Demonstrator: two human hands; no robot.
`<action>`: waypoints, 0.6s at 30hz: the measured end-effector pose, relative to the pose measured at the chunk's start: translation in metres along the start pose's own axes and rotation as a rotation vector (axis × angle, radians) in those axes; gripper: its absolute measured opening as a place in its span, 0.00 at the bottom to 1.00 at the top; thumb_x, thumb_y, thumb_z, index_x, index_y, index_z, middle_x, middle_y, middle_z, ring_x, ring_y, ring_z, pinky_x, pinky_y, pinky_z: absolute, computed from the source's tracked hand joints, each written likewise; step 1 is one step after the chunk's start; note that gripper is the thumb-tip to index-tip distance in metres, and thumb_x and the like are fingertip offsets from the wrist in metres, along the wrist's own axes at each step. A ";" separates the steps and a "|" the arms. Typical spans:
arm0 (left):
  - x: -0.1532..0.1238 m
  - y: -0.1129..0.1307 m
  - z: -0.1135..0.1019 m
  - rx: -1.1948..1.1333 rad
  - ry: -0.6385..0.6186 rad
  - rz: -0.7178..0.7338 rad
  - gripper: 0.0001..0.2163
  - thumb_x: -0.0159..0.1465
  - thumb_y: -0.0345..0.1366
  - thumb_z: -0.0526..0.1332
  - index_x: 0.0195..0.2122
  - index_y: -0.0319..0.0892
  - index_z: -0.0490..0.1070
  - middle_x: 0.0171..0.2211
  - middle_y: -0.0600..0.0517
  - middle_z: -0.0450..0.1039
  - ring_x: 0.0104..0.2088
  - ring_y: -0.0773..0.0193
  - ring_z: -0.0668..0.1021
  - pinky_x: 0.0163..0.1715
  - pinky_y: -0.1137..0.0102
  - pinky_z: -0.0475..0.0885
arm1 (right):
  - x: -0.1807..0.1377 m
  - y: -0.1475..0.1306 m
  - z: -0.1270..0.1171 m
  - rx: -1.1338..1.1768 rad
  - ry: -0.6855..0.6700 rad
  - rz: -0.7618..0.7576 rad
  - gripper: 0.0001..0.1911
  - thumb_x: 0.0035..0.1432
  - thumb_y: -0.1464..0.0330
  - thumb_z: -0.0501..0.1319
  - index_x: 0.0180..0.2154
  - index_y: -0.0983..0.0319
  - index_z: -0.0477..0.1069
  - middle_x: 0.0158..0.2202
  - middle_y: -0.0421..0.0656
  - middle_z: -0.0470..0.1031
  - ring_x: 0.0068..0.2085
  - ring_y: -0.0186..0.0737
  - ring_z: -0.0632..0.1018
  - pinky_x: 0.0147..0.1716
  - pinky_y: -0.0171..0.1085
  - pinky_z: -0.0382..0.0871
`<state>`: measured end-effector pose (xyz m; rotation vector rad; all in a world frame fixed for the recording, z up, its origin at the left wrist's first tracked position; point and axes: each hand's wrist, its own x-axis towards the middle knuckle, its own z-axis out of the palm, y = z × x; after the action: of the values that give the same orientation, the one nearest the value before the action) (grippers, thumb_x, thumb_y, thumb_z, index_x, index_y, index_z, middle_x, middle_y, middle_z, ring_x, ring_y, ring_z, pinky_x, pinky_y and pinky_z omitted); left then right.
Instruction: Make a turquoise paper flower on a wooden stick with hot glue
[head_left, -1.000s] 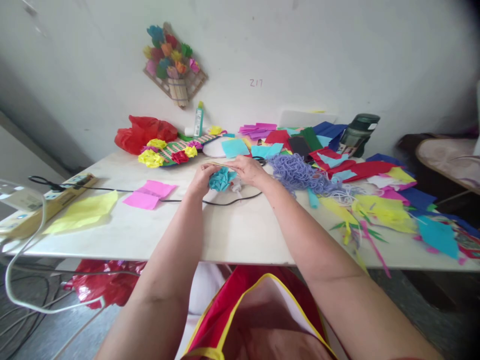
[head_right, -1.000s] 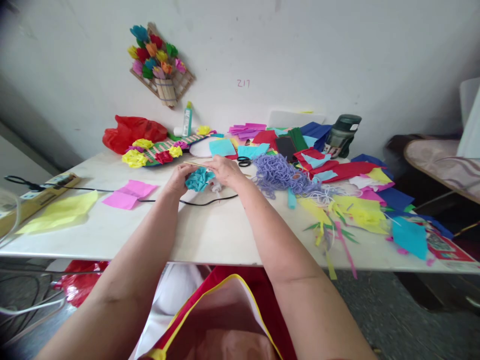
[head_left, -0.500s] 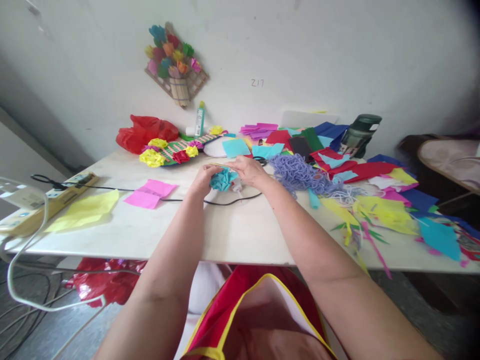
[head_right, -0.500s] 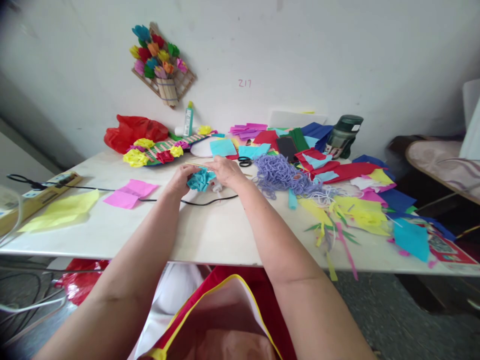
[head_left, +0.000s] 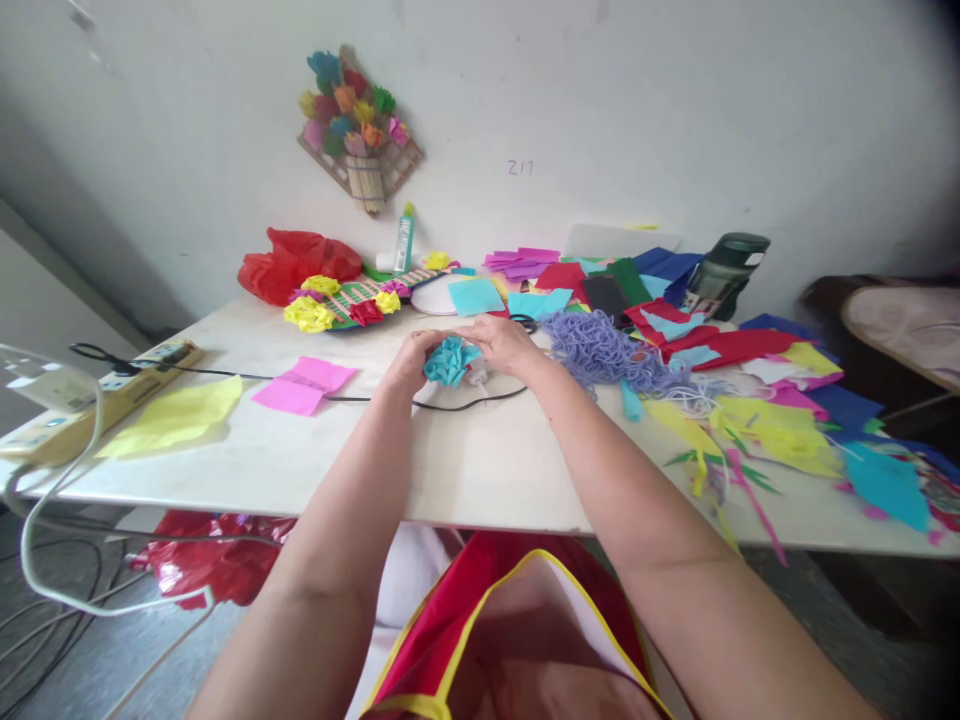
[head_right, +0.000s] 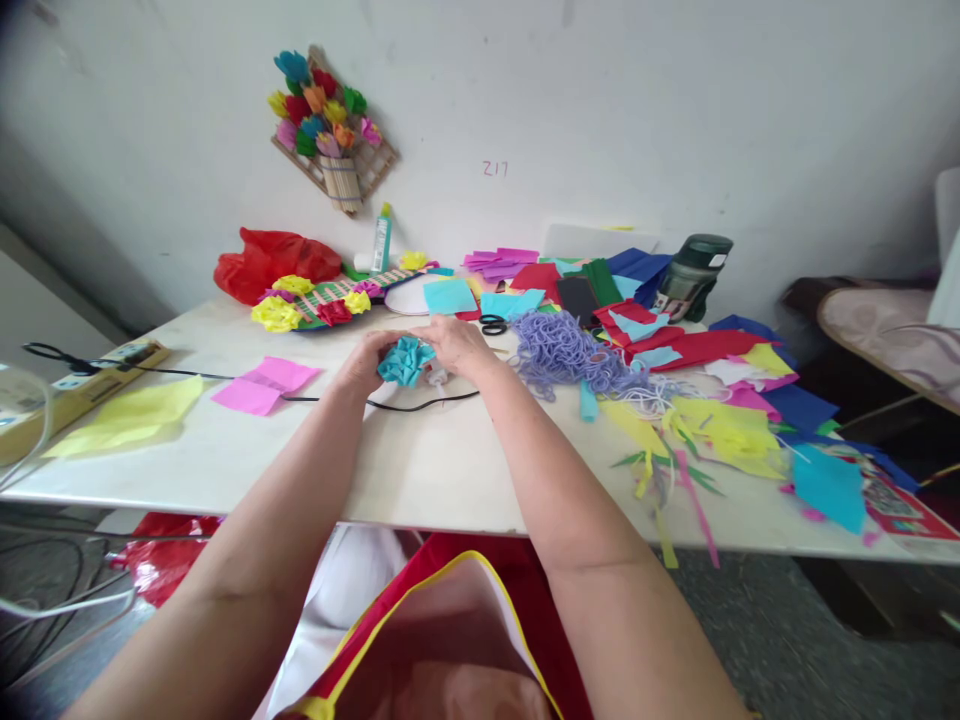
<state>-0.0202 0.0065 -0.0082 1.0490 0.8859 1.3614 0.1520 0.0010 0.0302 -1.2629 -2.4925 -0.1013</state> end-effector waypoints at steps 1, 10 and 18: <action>0.000 0.000 0.000 0.001 0.000 0.002 0.08 0.47 0.37 0.66 0.20 0.38 0.71 0.17 0.56 0.67 0.19 0.68 0.70 0.22 0.72 0.67 | 0.000 0.000 0.000 -0.011 0.001 -0.001 0.21 0.68 0.70 0.50 0.57 0.55 0.74 0.47 0.47 0.77 0.45 0.42 0.77 0.38 0.35 0.64; -0.004 0.003 0.002 0.045 -0.005 0.022 0.09 0.46 0.35 0.67 0.17 0.39 0.68 0.15 0.56 0.63 0.17 0.71 0.67 0.19 0.73 0.63 | -0.002 -0.001 -0.001 -0.072 0.003 -0.013 0.22 0.68 0.70 0.49 0.57 0.55 0.73 0.49 0.47 0.77 0.44 0.42 0.77 0.35 0.35 0.61; -0.003 0.002 0.000 0.054 -0.042 0.082 0.11 0.44 0.35 0.67 0.15 0.39 0.65 0.15 0.57 0.61 0.16 0.73 0.65 0.17 0.74 0.60 | 0.000 0.002 0.004 0.023 0.059 -0.011 0.19 0.68 0.66 0.51 0.54 0.56 0.76 0.48 0.47 0.78 0.44 0.41 0.77 0.35 0.35 0.61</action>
<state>-0.0207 0.0030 -0.0064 1.1632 0.8606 1.3848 0.1521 0.0029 0.0265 -1.2198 -2.4436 -0.1108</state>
